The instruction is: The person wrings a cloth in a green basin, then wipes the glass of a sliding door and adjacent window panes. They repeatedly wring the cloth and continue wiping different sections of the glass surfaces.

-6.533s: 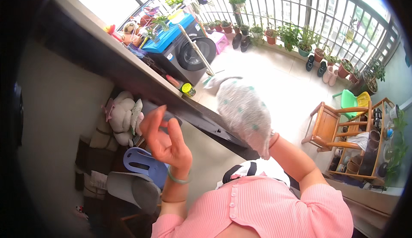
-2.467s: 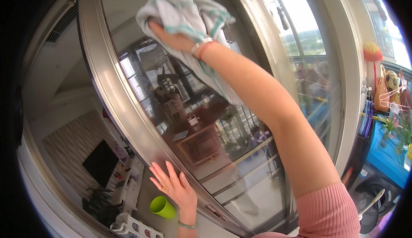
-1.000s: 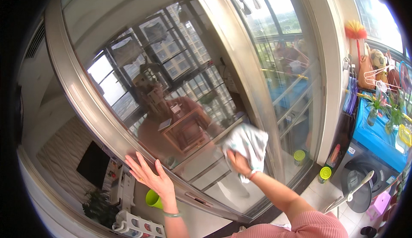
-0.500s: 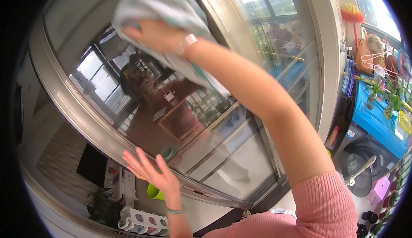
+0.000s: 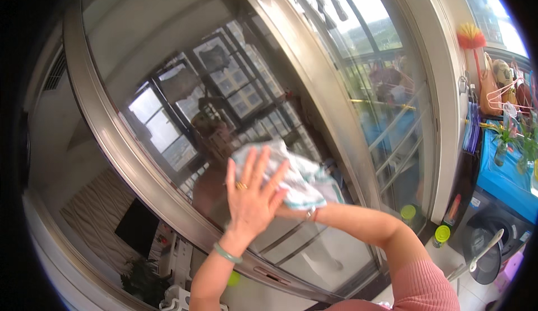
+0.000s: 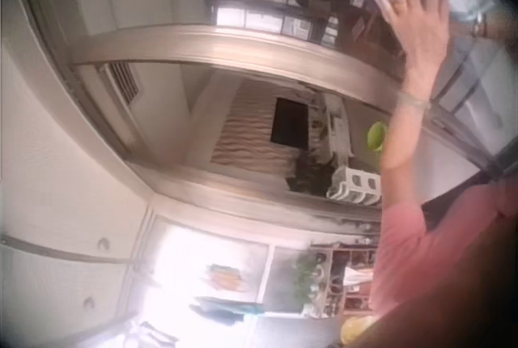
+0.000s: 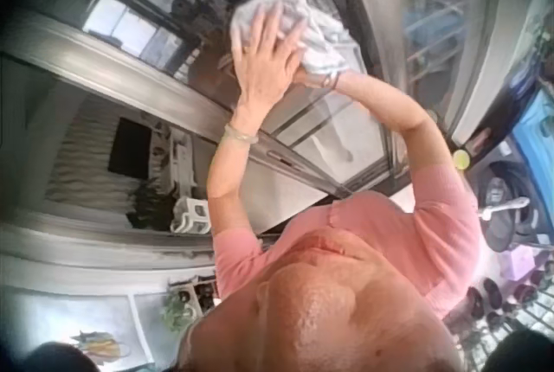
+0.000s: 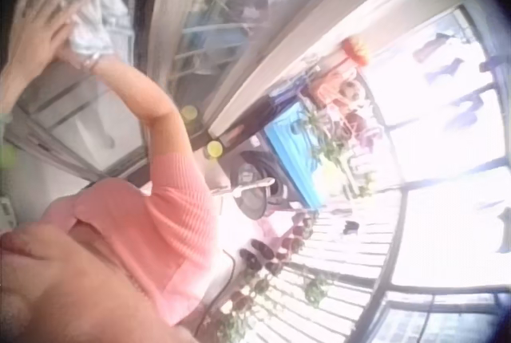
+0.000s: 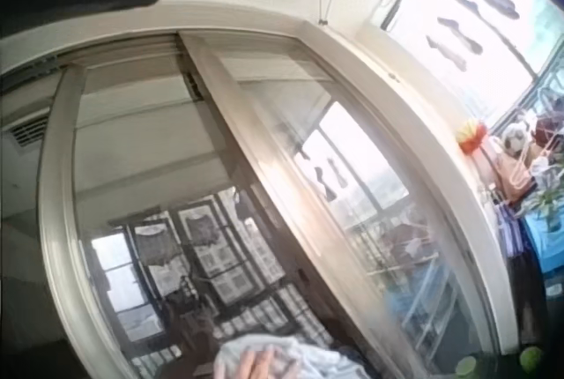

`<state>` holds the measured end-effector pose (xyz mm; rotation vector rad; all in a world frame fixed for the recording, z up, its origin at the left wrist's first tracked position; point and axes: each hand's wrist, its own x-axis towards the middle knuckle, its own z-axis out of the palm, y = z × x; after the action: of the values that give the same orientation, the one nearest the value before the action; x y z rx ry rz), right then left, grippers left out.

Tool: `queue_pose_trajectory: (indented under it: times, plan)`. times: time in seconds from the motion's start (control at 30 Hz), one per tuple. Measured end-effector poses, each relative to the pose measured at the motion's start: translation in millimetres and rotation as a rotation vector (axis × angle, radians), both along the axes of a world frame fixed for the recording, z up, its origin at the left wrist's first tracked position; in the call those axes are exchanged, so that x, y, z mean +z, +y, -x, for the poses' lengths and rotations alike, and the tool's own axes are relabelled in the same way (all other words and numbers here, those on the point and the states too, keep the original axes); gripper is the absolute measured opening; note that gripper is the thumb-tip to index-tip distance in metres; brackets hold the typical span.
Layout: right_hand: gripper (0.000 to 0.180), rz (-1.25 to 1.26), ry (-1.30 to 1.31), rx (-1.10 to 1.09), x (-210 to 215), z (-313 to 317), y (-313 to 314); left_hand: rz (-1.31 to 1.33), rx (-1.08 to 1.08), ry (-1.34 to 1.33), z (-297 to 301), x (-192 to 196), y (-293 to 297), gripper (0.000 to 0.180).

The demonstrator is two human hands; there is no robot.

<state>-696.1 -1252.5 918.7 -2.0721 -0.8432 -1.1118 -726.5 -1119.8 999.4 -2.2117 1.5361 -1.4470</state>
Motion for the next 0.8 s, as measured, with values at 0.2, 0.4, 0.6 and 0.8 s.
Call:
queue_pose_trajectory:
  times: [0.2,0.4,0.6,0.8]
  plan:
    - [0.055,0.079,-0.174,0.068,18,-1,-8,0.045,0.127,-0.135,0,12,23,0.049]
    - [0.049,0.222,-0.606,-0.173,199,-26,27,0.415,0.143,-0.386,-12,141,26,0.042]
    - [0.044,0.607,-0.309,-0.094,327,-42,34,0.427,0.108,-0.714,-43,248,33,0.04]
    - [0.041,-0.223,-0.559,-0.37,370,-54,-57,0.267,0.048,-0.404,-62,302,-50,0.049]
